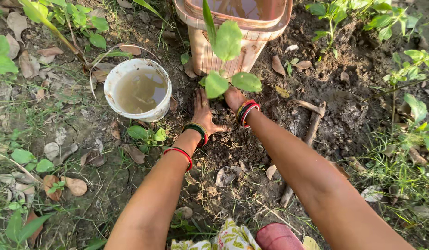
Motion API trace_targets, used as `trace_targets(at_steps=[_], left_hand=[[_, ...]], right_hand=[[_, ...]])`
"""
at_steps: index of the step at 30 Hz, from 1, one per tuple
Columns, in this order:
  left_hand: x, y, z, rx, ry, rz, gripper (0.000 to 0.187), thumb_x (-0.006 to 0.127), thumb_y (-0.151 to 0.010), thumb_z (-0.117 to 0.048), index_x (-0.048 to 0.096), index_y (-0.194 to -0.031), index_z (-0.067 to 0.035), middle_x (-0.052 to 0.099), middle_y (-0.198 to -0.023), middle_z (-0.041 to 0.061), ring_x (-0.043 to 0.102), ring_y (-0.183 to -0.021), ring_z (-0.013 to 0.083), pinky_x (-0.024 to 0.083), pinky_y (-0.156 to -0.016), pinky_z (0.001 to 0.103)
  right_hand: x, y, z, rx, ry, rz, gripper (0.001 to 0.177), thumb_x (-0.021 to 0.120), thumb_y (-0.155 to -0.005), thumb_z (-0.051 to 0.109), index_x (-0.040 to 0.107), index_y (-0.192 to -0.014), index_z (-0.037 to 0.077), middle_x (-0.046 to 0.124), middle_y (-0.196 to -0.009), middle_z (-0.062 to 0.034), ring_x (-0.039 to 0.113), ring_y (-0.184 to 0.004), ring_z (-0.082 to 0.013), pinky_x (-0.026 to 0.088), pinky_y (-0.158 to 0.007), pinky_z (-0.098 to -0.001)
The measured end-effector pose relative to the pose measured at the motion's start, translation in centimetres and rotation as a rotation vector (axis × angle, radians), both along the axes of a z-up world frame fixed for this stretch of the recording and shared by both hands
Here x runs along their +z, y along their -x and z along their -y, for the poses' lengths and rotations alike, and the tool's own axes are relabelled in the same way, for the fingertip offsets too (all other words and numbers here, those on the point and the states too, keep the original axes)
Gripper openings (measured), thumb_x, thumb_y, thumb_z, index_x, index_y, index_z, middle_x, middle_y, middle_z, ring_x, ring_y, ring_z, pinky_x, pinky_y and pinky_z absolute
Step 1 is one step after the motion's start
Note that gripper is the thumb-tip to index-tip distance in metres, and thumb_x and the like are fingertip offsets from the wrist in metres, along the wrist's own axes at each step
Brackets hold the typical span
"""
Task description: The person plants a small seedling into the soil, using a hand hoe to loosen the earth and hands to pack soil around the base. They then water the plant from a nearby bucket and continue to firm the soil around it.
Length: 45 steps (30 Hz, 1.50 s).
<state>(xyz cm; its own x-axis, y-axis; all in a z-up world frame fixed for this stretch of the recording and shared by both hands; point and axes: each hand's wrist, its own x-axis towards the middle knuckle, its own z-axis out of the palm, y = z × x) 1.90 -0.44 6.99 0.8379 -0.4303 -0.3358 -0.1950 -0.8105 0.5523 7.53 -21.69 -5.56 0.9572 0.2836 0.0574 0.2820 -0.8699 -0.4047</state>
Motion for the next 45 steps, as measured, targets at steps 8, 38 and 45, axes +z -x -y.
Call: trace_targets(at_steps=[8, 38, 45], left_hand=[[-5.0, -1.2, 0.4, -0.118, -0.082, 0.335, 0.107, 0.096, -0.071, -0.044, 0.034, -0.158, -0.036, -0.016, -0.167, 0.018, -0.016, -0.152, 0.0511, 0.001, -0.123, 0.055], [1.4, -5.5, -0.7, -0.096, -0.071, -0.02, 0.142, 0.099, -0.054, -0.046, 0.015, -0.161, -0.008, 0.012, -0.168, 0.013, 0.018, -0.155, 0.0352, 0.026, -0.126, 0.042], [0.8, -3.5, -0.9, -0.098, -0.07, 0.054, 0.12, 0.086, -0.074, -0.05, 0.017, -0.163, -0.011, 0.021, -0.166, 0.013, 0.023, -0.153, 0.0372, 0.026, -0.127, 0.047]], right_hand=[[4.2, 2.7, -0.4, 0.05, -0.268, -0.023, 0.044, 0.044, -0.105, 0.016, 0.052, -0.146, 0.001, 0.057, -0.14, -0.0257, 0.061, -0.124, -0.0341, 0.05, -0.108, -0.0396], [-1.3, -4.2, 1.0, -0.114, -0.391, -0.31, 0.068, 0.046, -0.102, 0.049, 0.04, -0.16, 0.014, 0.035, -0.164, -0.0196, 0.039, -0.145, -0.0328, 0.032, -0.119, -0.0427], [4.5, 2.6, 1.1, -0.136, -0.537, -0.38, 0.071, 0.051, -0.097, 0.044, 0.037, -0.159, 0.012, 0.038, -0.162, -0.0201, 0.039, -0.146, -0.0329, 0.032, -0.12, -0.0429]])
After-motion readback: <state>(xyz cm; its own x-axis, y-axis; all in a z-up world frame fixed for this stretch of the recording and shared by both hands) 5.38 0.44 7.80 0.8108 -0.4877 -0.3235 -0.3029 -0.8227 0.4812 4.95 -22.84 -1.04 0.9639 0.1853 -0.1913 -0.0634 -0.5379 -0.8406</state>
